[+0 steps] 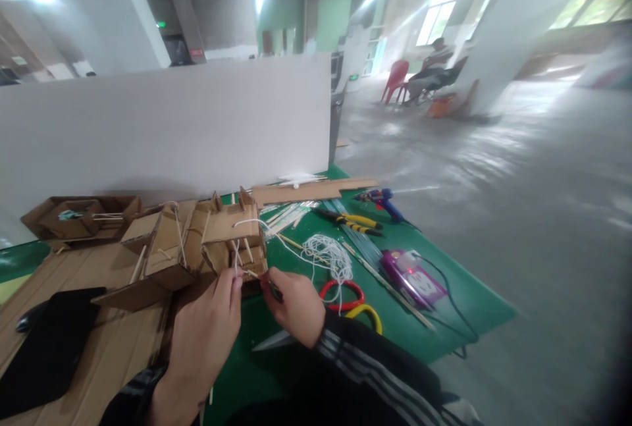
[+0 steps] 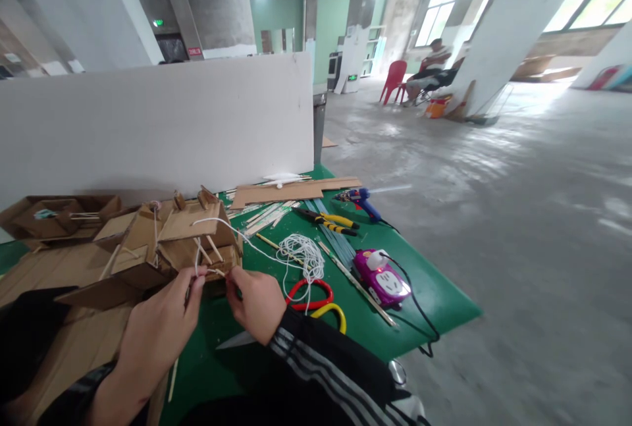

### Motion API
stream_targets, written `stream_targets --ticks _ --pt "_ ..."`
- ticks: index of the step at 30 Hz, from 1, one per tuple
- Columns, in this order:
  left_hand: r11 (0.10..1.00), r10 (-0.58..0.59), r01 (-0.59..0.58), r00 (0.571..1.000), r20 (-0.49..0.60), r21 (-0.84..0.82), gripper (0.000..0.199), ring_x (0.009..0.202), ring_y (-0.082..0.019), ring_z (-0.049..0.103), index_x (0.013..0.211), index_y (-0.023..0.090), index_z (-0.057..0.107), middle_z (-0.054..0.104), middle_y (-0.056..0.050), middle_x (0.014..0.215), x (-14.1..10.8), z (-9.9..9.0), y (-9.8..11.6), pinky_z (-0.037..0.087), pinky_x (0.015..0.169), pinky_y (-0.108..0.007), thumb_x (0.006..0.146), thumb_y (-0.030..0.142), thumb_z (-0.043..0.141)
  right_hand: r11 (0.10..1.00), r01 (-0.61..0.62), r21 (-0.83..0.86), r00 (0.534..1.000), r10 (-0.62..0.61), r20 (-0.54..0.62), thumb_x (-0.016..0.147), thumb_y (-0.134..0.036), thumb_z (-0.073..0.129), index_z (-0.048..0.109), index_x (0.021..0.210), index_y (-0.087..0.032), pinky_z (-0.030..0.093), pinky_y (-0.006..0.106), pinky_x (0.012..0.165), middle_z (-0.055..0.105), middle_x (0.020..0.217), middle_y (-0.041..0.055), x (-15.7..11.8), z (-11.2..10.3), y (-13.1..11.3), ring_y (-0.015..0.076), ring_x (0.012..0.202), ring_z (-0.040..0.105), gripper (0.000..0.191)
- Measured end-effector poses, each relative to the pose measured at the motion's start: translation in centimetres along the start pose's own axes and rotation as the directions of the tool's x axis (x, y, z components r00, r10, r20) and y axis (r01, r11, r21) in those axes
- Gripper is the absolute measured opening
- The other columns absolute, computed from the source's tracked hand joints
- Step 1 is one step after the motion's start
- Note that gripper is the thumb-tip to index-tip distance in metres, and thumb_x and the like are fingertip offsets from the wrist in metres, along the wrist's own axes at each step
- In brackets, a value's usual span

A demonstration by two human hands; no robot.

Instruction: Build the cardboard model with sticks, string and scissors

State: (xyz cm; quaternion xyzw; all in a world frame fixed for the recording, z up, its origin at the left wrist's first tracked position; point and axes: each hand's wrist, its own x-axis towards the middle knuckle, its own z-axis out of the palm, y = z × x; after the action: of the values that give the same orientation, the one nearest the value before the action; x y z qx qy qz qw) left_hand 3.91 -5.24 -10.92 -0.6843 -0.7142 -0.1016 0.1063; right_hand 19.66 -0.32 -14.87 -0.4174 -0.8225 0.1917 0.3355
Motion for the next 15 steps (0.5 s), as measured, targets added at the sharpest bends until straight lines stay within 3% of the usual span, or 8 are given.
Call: stream_targets --ticks 6,15 --pt "0.998 0.034 -0.033 0.999 -0.004 0.046 0.016 0.075 -0.020 0.073 0.106 0.024 0.061 0.077 -0.003 0.096 0.2 1.1 0.0 0.040 0.051 -0.025 0.097 0.029 0.048 1.000 -0.016 -0.025 1.000 0.016 0.001 0.089 -0.016 0.052 0.055 0.084 -0.021 0.032 0.020 0.056 0.065 0.071 -0.0009 0.0 0.1 0.1 0.0127 0.062 0.059 0.008" --pt "0.998 0.031 -0.025 0.993 -0.115 0.056 0.015 0.066 -0.021 0.073 0.104 0.023 0.063 0.078 0.000 0.089 0.6 2.6 -0.1 0.040 0.047 -0.026 0.094 0.032 0.056 0.998 -0.027 -0.058 1.000 0.027 -0.002 0.091 -0.019 0.050 0.060 0.092 -0.020 0.033 0.020 0.056 0.067 0.072 -0.0002 -0.1 0.3 0.2 0.0130 0.062 0.060 0.010"
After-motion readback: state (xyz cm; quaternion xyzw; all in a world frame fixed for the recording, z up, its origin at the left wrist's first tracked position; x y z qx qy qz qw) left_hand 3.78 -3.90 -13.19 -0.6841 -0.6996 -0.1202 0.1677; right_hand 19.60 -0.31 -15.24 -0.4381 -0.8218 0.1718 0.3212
